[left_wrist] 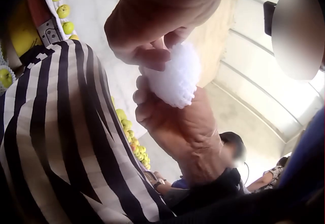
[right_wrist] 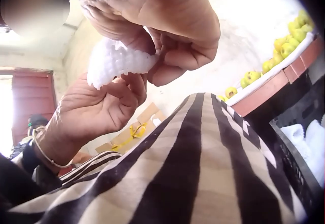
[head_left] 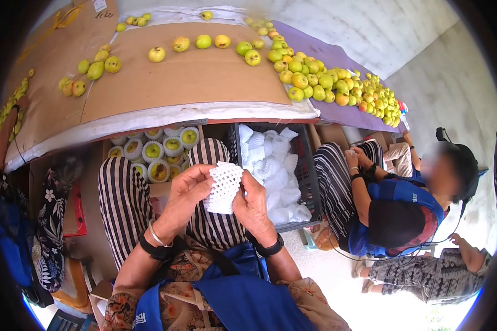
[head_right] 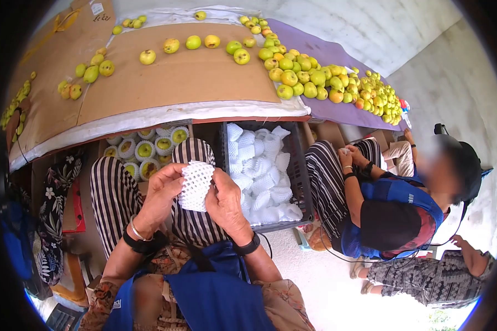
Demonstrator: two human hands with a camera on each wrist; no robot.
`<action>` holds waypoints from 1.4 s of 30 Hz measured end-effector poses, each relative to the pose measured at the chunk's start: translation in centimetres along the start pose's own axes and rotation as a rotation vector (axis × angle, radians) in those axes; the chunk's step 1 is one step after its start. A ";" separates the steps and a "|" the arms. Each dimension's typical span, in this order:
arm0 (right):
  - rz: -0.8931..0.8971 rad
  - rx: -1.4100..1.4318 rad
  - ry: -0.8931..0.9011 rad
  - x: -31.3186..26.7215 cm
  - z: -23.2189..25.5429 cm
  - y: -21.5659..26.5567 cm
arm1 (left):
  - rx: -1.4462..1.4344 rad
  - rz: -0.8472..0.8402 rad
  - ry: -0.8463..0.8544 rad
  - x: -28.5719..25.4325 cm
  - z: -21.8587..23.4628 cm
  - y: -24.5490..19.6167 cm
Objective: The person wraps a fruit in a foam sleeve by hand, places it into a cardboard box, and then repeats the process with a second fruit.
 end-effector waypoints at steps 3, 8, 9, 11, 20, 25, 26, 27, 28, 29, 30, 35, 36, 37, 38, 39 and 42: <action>0.061 -0.078 -0.024 0.1 0.3 0.7 | -0.019 0.012 0.008 -0.1 0.1 -0.1; 0.099 -0.214 -0.008 0.1 0.6 1.7 | 0.001 -0.015 0.004 0.0 0.9 0.5; 0.096 -0.178 -0.026 0.2 0.7 1.9 | 0.014 -0.028 0.004 0.0 0.6 0.3; 0.091 -0.105 -0.062 0.6 0.9 2.2 | 0.089 -0.098 0.020 0.0 0.6 0.4; -0.145 0.250 0.164 0.1 0.6 2.7 | -0.063 -0.148 -0.069 0.4 2.2 0.5; -0.330 0.693 0.197 0.0 1.1 2.2 | -0.085 -0.081 0.039 0.2 2.5 0.4; -0.352 0.743 0.175 0.1 1.1 2.1 | -0.061 -0.062 0.052 0.1 2.4 0.5; -0.407 0.869 0.202 0.0 0.7 2.1 | -0.037 -0.044 0.065 0.0 2.3 0.6; -0.349 0.857 0.247 -0.1 0.7 2.4 | -0.013 -0.025 0.079 0.0 2.2 0.8; -0.291 0.845 0.291 -0.1 0.7 2.7 | -0.029 -0.014 0.076 0.0 2.4 0.8; -0.234 0.831 0.336 -0.2 0.7 3.0 | -0.024 -0.012 0.060 0.0 2.5 0.7; -0.204 0.982 0.299 -0.3 0.5 2.1 | -0.036 -0.018 0.017 0.4 3.0 0.2; -0.238 1.045 0.303 -0.4 0.7 2.0 | -0.047 -0.017 0.011 0.4 3.1 0.2; -0.272 1.107 0.306 -0.5 0.8 1.8 | -0.018 -0.008 0.020 0.4 3.0 0.0; -0.320 1.160 0.319 -0.3 1.0 1.6 | 0.011 0.002 0.028 0.3 2.9 -0.2; -0.368 1.213 0.333 0.0 1.1 1.3 | 0.039 0.011 0.037 0.3 2.8 -0.3; -0.428 1.033 0.372 -0.1 0.9 1.3 | 0.074 0.042 0.096 0.2 2.6 -0.1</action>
Point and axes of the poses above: each hand's wrist, its own x-axis towards the middle knuckle, its own z-axis out of the back of the hand, y = z × x, the point moved 2 cm from there along x, towards the middle knuckle, and after that the axes turned 12 degrees about -x, right-handed, at the moved point
